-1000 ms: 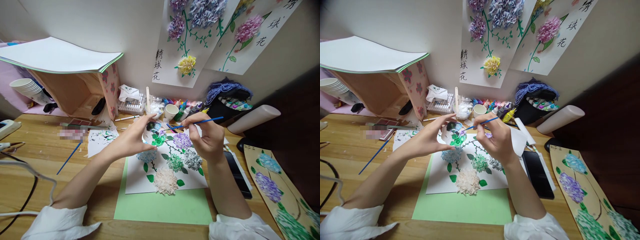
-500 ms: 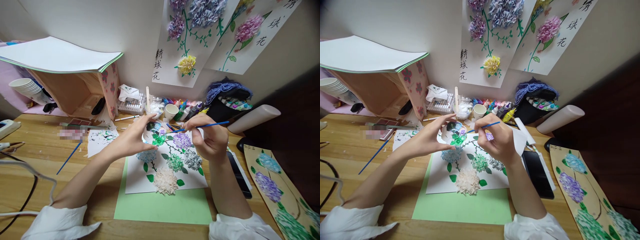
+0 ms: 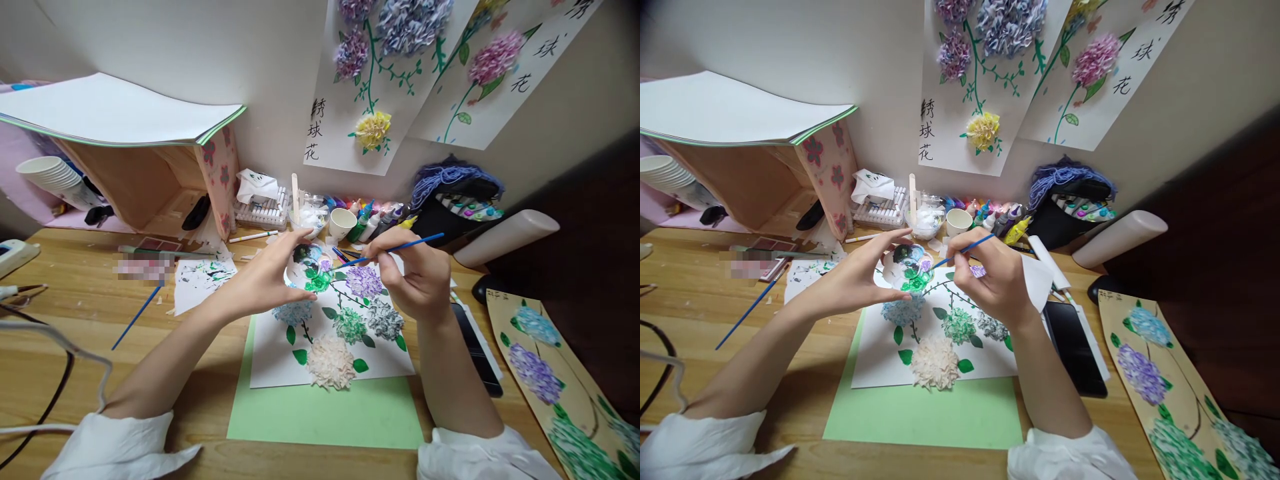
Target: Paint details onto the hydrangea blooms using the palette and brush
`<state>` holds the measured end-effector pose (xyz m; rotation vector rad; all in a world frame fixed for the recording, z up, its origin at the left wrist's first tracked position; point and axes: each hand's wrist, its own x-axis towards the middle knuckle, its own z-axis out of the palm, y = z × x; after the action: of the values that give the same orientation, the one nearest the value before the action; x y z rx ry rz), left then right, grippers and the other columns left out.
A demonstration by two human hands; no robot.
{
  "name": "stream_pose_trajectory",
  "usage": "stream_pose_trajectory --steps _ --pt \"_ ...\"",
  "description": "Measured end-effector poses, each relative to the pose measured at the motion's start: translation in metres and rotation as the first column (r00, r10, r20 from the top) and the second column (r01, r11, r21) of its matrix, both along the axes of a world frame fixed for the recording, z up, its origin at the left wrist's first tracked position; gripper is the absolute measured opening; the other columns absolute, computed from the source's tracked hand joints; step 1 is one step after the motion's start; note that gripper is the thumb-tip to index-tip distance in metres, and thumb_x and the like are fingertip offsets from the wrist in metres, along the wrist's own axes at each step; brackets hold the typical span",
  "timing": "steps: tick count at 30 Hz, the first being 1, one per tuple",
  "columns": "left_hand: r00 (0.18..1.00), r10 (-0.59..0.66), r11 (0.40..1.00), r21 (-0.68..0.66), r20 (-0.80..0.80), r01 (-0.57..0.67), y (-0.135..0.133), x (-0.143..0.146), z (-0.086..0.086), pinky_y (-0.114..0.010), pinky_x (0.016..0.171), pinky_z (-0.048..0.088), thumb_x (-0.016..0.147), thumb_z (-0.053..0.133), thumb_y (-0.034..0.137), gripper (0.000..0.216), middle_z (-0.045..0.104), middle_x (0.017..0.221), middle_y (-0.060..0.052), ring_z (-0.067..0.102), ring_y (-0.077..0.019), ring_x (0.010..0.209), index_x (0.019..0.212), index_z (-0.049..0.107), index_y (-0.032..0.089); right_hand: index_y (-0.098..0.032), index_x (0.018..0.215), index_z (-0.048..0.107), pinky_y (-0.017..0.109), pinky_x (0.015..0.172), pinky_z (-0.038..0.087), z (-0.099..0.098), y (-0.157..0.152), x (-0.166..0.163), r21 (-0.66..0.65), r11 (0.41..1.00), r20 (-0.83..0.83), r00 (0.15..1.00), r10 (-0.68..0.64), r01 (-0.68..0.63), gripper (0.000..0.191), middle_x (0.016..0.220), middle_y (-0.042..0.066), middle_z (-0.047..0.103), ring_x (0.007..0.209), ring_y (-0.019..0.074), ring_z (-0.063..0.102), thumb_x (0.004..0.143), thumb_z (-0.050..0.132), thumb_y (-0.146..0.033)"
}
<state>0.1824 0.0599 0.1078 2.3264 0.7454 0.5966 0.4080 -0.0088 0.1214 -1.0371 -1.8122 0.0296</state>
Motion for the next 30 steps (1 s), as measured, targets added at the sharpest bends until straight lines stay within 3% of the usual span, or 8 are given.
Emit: stream_pose_trajectory --steps 5,9,30 --pt "1.000 0.007 1.000 -0.009 -0.015 -0.007 -0.0018 0.0005 0.0016 -0.048 0.107 0.040 0.070 0.076 0.039 0.088 0.044 0.143 -0.012 0.046 -0.0287 0.130 0.143 0.027 0.027 -0.022 0.088 0.058 0.029 0.062 0.049 0.0007 0.0005 -0.0010 0.064 0.998 0.065 0.998 -0.013 0.009 0.021 0.075 -0.001 0.062 0.067 0.0133 0.060 0.079 0.050 -0.004" --pt "1.000 -0.007 1.000 -0.004 -0.010 0.007 -0.0019 0.0012 0.0009 -0.049 0.108 0.039 0.071 0.076 0.040 0.088 0.043 0.144 -0.011 0.045 -0.0290 0.131 0.142 0.027 0.029 -0.022 0.087 0.058 0.029 0.061 0.049 0.0019 0.0009 -0.0013 0.029 0.999 0.070 0.997 0.027 -0.029 0.021 0.075 -0.001 0.062 0.067 0.0133 0.060 0.080 0.049 -0.005" --pt "1.000 -0.003 1.000 0.003 -0.010 0.003 -0.0007 0.0018 0.0006 -0.049 0.109 0.038 0.070 0.077 0.038 0.089 0.044 0.143 -0.012 0.045 -0.0296 0.131 0.143 0.027 0.027 -0.022 0.085 0.057 0.029 0.066 0.048 0.0042 -0.0017 -0.0015 -0.014 0.999 0.021 0.999 -0.038 0.038 0.016 0.076 -0.001 0.063 0.069 0.0128 0.060 0.083 0.049 -0.008"
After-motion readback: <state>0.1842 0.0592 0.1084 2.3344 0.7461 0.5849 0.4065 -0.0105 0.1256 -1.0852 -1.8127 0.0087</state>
